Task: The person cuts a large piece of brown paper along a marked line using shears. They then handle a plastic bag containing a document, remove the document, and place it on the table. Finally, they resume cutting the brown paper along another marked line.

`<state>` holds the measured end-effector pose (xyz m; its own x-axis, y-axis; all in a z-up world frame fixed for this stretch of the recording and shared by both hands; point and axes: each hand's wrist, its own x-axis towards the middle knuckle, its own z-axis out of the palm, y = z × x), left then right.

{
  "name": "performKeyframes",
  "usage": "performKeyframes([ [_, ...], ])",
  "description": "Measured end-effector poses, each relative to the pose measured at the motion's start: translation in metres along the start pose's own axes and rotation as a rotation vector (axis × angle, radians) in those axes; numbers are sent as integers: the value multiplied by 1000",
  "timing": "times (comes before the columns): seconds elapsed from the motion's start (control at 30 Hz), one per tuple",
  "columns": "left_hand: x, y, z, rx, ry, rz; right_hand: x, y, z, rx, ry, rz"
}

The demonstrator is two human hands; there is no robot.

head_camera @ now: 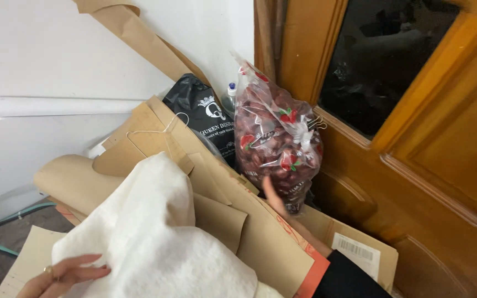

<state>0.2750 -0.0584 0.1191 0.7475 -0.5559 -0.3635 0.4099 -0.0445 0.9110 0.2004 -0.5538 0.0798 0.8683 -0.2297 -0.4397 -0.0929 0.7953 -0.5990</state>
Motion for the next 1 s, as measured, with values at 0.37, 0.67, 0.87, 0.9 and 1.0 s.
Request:
performKeyframes([
  [0.37,83,100,129,1394,474,833,-67,-10,100,-1146,-1220,-537],
  [0.67,161,122,132,1740,-34,1014,-32,-23,90,-1112,-1102,-576],
  [0.87,128,133,143,1565,-74,1166,90,-17,60,-1489,-332,-634],
  [0.9,125,131,142,1566,-76,1163,99,-15,65,-1486,-332,-632],
  [1.0,114,126,138,1532,-32,1183,120,-10,78,-1626,-296,-246],
])
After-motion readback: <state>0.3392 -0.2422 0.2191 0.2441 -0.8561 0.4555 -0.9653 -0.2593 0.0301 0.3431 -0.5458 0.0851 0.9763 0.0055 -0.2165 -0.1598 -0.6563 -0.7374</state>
